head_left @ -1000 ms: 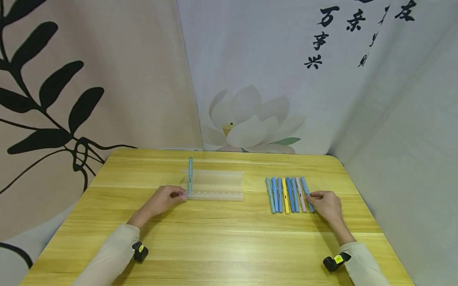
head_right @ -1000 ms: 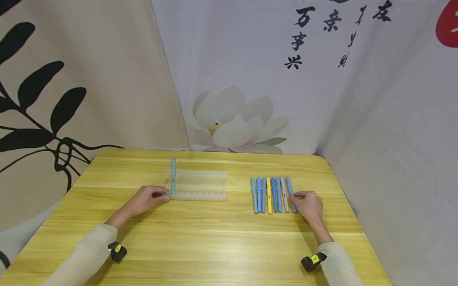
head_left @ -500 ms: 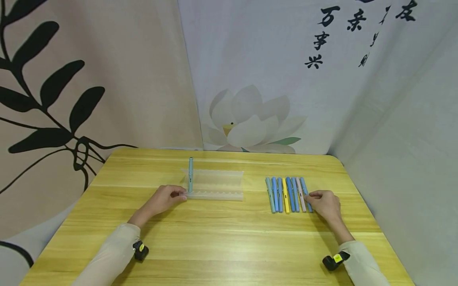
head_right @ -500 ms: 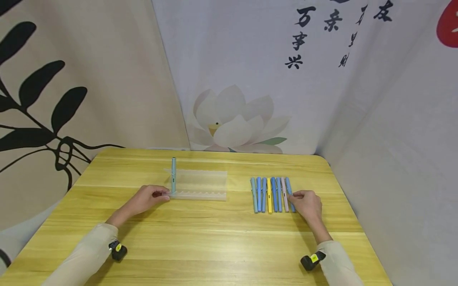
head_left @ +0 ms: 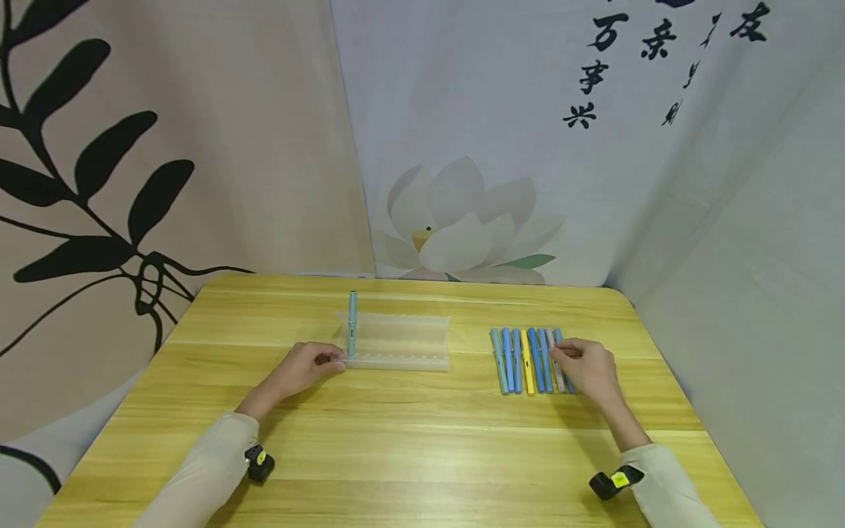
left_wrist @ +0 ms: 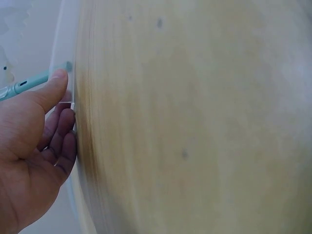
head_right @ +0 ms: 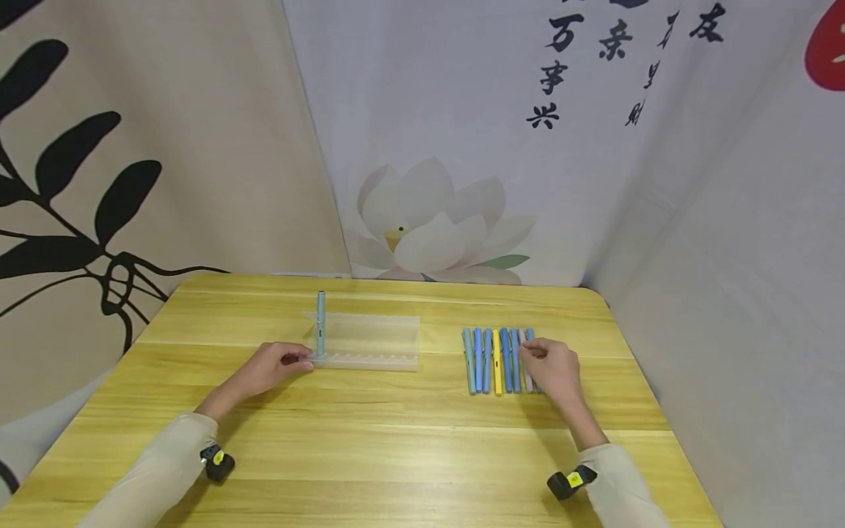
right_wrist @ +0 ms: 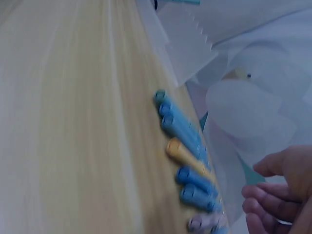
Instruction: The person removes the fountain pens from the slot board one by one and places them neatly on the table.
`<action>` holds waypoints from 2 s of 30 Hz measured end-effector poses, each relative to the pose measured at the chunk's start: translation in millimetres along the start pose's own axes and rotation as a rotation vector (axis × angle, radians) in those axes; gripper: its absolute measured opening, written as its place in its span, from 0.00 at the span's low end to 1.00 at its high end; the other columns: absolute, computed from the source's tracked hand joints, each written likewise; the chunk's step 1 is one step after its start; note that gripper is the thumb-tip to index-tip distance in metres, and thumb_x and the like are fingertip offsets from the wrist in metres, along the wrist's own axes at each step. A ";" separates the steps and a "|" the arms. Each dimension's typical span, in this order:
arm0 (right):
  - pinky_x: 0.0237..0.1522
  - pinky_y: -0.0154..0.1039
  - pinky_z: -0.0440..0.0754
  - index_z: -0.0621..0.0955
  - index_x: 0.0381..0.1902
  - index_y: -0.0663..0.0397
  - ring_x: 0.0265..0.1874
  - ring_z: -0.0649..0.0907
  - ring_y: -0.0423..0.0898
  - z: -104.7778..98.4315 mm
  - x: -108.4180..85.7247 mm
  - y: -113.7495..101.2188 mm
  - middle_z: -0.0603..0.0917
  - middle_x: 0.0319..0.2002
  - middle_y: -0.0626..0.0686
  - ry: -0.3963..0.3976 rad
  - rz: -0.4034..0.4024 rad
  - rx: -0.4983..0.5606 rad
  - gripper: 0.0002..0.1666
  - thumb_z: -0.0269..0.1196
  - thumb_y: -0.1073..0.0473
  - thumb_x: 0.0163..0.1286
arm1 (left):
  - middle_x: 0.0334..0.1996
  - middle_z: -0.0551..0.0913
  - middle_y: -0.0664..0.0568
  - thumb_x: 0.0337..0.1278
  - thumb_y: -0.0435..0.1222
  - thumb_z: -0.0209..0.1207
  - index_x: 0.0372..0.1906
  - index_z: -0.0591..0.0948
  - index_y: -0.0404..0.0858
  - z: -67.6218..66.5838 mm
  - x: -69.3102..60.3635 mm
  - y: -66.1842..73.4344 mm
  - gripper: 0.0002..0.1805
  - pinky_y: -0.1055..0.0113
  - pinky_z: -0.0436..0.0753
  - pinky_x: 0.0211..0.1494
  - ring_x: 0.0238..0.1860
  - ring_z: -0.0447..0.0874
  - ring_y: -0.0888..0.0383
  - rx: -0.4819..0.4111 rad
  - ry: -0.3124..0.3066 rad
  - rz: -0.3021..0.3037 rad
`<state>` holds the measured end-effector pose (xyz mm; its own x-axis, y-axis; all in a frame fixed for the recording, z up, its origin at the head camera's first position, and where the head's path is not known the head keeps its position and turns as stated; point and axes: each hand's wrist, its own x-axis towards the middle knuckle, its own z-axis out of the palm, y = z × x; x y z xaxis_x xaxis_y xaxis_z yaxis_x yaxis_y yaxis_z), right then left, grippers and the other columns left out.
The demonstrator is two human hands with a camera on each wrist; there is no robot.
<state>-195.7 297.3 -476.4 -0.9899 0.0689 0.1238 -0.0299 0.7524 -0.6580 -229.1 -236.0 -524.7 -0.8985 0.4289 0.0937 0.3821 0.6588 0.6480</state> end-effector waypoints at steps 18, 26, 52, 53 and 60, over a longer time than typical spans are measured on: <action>0.45 0.44 0.85 0.87 0.54 0.56 0.41 0.87 0.49 43.7 12.2 -53.8 0.90 0.43 0.52 -0.035 -0.236 0.183 0.19 0.68 0.51 0.72 | 0.34 0.85 0.60 0.69 0.39 0.64 0.48 0.88 0.39 -2.4 -1.2 3.4 0.10 0.65 0.80 0.42 0.35 0.78 0.62 -0.010 -0.008 0.009; 0.44 0.42 0.85 0.87 0.55 0.52 0.42 0.87 0.48 65.3 13.7 -75.5 0.90 0.44 0.51 -0.075 -0.249 0.275 0.19 0.69 0.49 0.71 | 0.35 0.85 0.59 0.69 0.39 0.64 0.48 0.88 0.39 -0.8 -0.7 2.4 0.10 0.66 0.81 0.42 0.36 0.79 0.63 -0.012 -0.002 0.011; 0.44 0.40 0.85 0.88 0.53 0.47 0.40 0.87 0.42 141.3 21.7 -143.1 0.90 0.43 0.45 -0.209 -0.329 0.353 0.16 0.69 0.49 0.71 | 0.36 0.86 0.59 0.69 0.41 0.64 0.49 0.88 0.40 0.0 -1.5 1.6 0.12 0.66 0.81 0.43 0.37 0.80 0.63 -0.014 0.000 0.002; 0.44 0.40 0.85 0.88 0.53 0.48 0.40 0.87 0.43 143.9 22.3 -144.7 0.90 0.43 0.45 -0.214 -0.336 0.350 0.16 0.69 0.49 0.71 | 0.36 0.86 0.58 0.69 0.41 0.64 0.49 0.88 0.40 0.0 -1.7 1.2 0.11 0.66 0.81 0.43 0.37 0.80 0.63 -0.015 0.002 0.006; 0.44 0.40 0.85 0.87 0.54 0.54 0.41 0.87 0.44 162.5 27.8 -156.5 0.90 0.45 0.48 -0.238 -0.363 0.328 0.18 0.68 0.51 0.72 | 0.36 0.86 0.59 0.69 0.41 0.64 0.49 0.88 0.40 -1.1 -1.9 0.0 0.11 0.67 0.81 0.42 0.35 0.80 0.64 -0.026 0.007 0.024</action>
<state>-241.1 75.0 -490.6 -0.9106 -0.3362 0.2403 -0.3802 0.4538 -0.8059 -227.7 -237.5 -524.1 -0.8909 0.4395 0.1149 0.3978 0.6325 0.6646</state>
